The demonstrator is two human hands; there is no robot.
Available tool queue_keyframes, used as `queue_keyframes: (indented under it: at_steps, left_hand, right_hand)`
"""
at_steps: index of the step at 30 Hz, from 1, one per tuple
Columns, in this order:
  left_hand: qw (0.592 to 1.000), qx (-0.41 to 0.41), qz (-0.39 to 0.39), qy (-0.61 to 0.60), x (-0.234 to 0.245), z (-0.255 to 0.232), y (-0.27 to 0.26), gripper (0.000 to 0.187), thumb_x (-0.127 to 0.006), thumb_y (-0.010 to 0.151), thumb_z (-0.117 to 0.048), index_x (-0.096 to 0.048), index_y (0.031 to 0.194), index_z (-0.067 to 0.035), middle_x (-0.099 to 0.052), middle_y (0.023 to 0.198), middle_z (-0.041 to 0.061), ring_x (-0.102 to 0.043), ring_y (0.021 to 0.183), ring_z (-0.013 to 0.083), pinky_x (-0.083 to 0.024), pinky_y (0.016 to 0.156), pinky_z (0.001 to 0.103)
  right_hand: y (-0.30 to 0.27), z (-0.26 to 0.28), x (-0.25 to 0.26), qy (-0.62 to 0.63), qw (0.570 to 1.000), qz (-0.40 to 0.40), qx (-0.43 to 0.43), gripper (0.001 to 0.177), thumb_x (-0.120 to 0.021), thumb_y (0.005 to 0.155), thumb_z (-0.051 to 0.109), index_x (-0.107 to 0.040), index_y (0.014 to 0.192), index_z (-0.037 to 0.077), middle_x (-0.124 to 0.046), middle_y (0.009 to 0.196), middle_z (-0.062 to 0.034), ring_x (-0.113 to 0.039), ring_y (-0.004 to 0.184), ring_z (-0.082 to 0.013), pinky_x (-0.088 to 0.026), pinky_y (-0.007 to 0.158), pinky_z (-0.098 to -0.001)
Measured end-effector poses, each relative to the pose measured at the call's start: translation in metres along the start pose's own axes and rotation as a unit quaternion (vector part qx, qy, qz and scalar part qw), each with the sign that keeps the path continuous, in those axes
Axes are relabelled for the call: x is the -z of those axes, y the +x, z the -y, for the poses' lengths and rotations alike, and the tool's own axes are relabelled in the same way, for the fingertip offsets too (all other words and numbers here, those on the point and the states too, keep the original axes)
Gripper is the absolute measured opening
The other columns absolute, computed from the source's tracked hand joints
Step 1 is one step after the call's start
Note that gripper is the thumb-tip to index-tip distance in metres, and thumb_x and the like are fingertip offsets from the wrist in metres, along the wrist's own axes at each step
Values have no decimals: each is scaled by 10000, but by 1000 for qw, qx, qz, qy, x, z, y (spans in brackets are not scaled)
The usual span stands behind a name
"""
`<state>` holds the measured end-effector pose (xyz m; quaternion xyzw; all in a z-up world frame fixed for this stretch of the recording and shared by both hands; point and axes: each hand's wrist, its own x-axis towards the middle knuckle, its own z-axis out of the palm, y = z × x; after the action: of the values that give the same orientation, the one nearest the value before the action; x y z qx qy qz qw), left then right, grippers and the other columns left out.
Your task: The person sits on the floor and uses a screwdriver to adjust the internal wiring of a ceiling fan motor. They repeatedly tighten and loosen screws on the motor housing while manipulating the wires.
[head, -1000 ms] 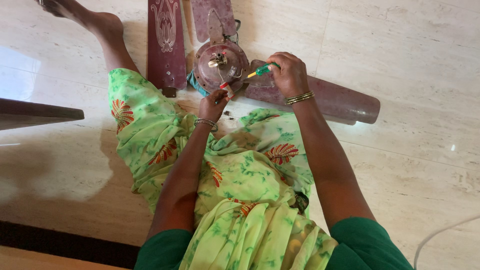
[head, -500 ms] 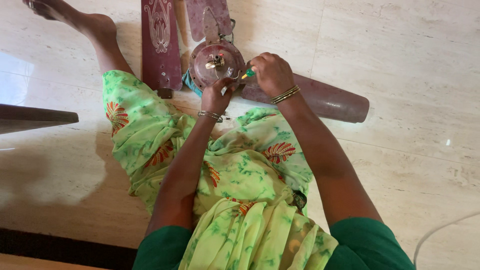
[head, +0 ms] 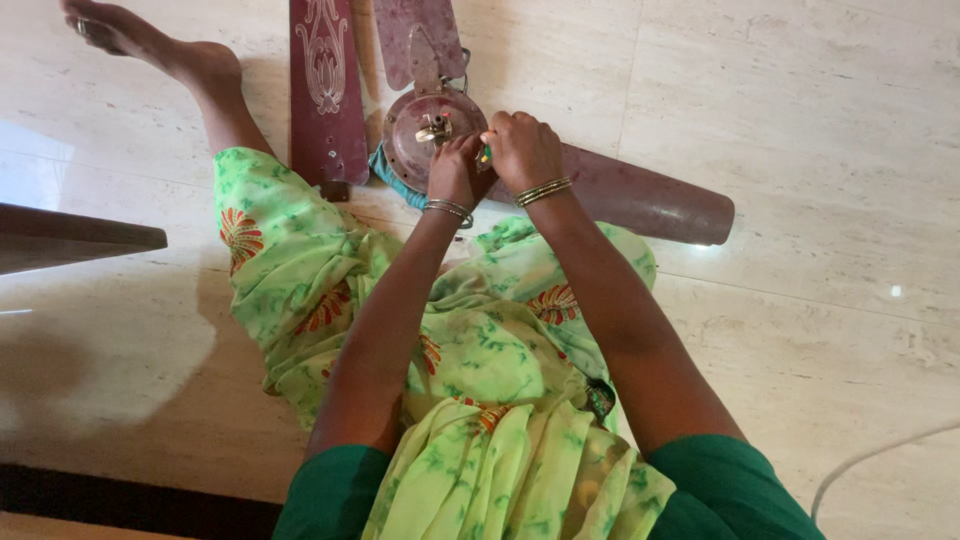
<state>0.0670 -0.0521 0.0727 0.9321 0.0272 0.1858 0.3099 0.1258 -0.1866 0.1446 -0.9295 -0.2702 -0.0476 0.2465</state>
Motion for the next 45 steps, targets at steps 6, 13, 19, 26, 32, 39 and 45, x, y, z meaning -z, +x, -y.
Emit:
queue_keyframes:
  at_steps: [6, 13, 19, 26, 32, 39, 45]
  left_hand:
    - [993, 107, 11, -38, -19, 8, 9, 218, -746, 864, -212, -748, 1061, -117, -747, 1000, 153, -706, 927, 360, -550, 817, 452]
    - [1000, 8, 26, -9, -1, 13, 18, 299, -752, 789, -220, -726, 1072, -126, -754, 952, 136, -716, 882, 341, -518, 861, 458]
    - [998, 13, 53, -8, 3, 8, 16, 291, -770, 845, -266, -722, 1102, -138, -761, 960, 126, -713, 904, 328, -466, 927, 458]
    - [1000, 12, 10, -27, -18, 16, 11, 302, -724, 858, -206, -714, 1149, -126, -747, 975, 147, -710, 911, 349, -529, 882, 465]
    - [996, 81, 17, -28, -27, 17, 10, 180, -703, 888, -170, -706, 1059, -116, -732, 928, 193, -697, 887, 419, -555, 754, 505]
    - [997, 61, 55, 8, -17, 19, 21, 293, -754, 755, -216, -695, 1029, -131, -725, 841, 202, -703, 799, 426, -566, 733, 511]
    - [996, 28, 73, -35, -19, 24, 23, 314, -789, 803, -232, -725, 1103, -163, -738, 868, 193, -712, 820, 403, -572, 738, 494]
  right_hand:
    - [-6, 13, 5, -22, 999, -13, -21, 246, -711, 940, 332, -682, 927, 88, -709, 866, -178, -695, 755, -409, -547, 652, -519]
    - [-13, 0, 26, 51, 993, -4, 108, 290, -686, 891, 146, -712, 1171, 78, -720, 1032, -143, -682, 921, -348, -555, 728, -471]
    - [-4, -9, 21, 21, 993, 55, 105, 163, -697, 939, 167, -722, 1079, 86, -713, 968, -139, -688, 944, -336, -565, 798, -463]
    - [1, -2, 5, -26, 997, 29, 61, 218, -704, 949, 246, -634, 992, 44, -708, 907, -188, -711, 832, -366, -575, 688, -469]
    - [-1, 20, 8, -10, 998, 64, -15, 332, -672, 1007, 361, -581, 1048, 45, -716, 786, -175, -719, 731, -390, -571, 605, -497]
    - [-6, 6, 33, -1, 992, 55, 113, 346, -724, 854, 278, -632, 1136, 100, -734, 941, -143, -697, 905, -350, -559, 698, -486]
    - [-8, -13, 18, -12, 987, 51, 154, 274, -726, 932, 263, -614, 1087, 67, -713, 946, -136, -679, 942, -329, -559, 779, -459]
